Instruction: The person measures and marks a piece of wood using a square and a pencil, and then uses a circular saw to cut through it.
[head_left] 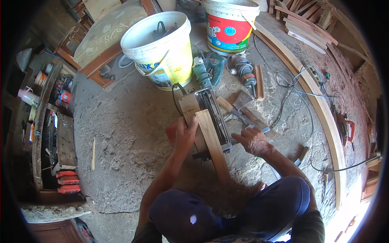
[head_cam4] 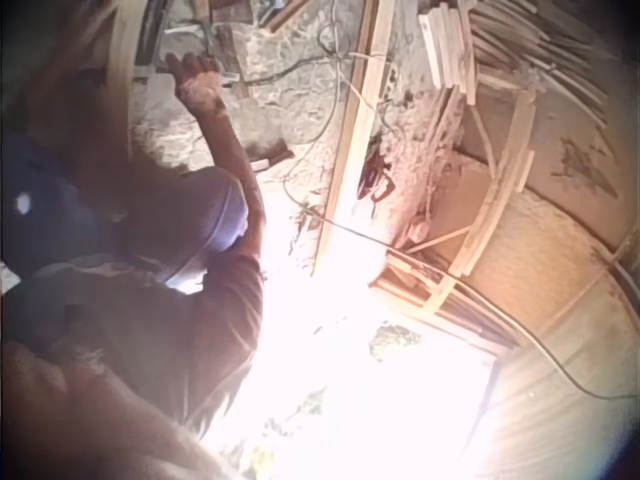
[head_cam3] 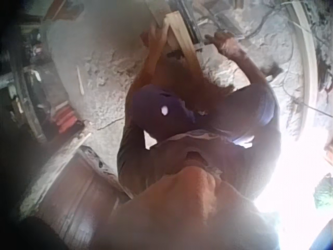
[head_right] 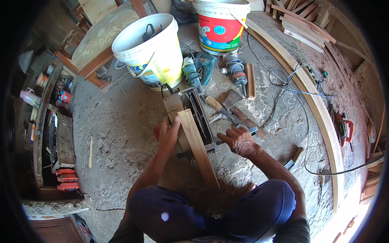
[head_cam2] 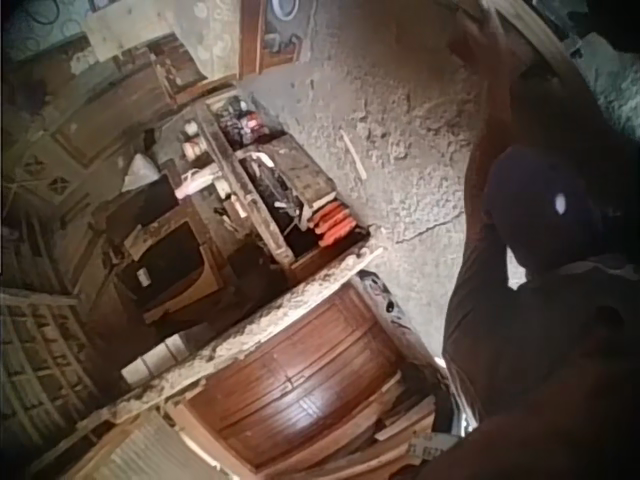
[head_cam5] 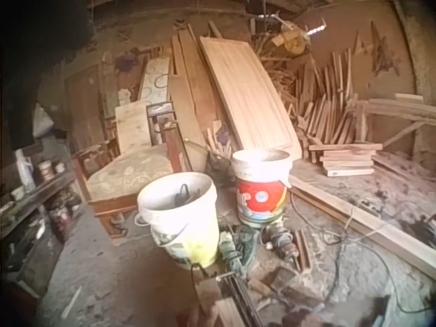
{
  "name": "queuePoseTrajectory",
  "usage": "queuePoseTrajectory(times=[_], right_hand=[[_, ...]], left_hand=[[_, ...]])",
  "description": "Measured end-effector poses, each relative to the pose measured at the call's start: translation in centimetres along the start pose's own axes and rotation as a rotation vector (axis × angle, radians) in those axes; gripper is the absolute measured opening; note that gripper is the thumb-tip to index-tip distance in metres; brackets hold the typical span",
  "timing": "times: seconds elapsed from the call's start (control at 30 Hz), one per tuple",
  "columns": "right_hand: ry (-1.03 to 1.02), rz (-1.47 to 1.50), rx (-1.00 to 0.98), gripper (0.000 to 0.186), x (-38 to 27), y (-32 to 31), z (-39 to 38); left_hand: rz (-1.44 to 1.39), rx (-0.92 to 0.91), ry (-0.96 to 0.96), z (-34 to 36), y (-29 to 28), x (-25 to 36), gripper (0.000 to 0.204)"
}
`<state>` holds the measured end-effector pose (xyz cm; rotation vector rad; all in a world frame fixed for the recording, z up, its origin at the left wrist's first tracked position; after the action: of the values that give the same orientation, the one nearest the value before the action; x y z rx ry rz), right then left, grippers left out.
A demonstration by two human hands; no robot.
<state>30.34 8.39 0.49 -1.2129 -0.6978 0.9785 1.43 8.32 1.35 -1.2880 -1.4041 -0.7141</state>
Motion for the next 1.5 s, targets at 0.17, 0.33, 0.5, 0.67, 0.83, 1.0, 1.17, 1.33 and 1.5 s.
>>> queuePoseTrajectory(times=[0.17,0.33,0.5,0.67,0.83,1.0,1.17,1.33,1.5], right_hand=[[-0.009,-0.028,0.113,0.042,2.2,-1.7,2.5],[0.111,-0.096,0.233,0.042,4.4,-2.5,3.6],[0.475,-0.023,0.506,0.036,3.0,-1.4,1.4],[0.352,0.895,0.566,0.035,-1.9,9.5,-2.1],[0.443,1.734,0.707,0.033,-5.7,15.3,5.3],[0.516,2.096,0.734,0.025,-4.7,8.4,8.3],[0.522,1.589,0.78,0.025,-3.4,15.6,8.7],[0.44,1.821,0.837,0.026,-3.5,10.9,9.9],[0.392,1.773,0.679,0.027,-2.7,8.0,11.0]], left_hand=[[-0.224,0.007,-0.117,4.6,-0.3,-2.1,0.034],[-0.418,0.034,-0.245,7.0,1.1,-0.9,0.035],[-0.403,0.124,-0.351,7.0,1.7,2.5,0.037],[-0.415,0.15,-0.424,6.4,4.1,4.6,0.029],[-0.298,0.137,-0.304,8.7,3.0,2.9,0.03],[-0.377,0.085,-0.433,9.2,1.9,3.2,0.035],[-0.34,-0.056,-0.472,9.9,1.4,4.0,0.041],[-0.354,-0.055,-0.489,10.7,1.3,4.3,0.038],[-0.357,0.008,-0.522,12.0,0.4,4.0,0.032]])
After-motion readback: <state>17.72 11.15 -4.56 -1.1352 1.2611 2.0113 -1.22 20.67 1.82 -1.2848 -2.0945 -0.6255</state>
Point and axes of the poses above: each hand's wrist, its own z-axis towards the middle knuckle, its own y-axis out of the palm, x = y × z, the point moved 1 cm from there along z, towards the middle knuckle, and after that the axes turned 14 degrees about -y, right-handed, at the moved point
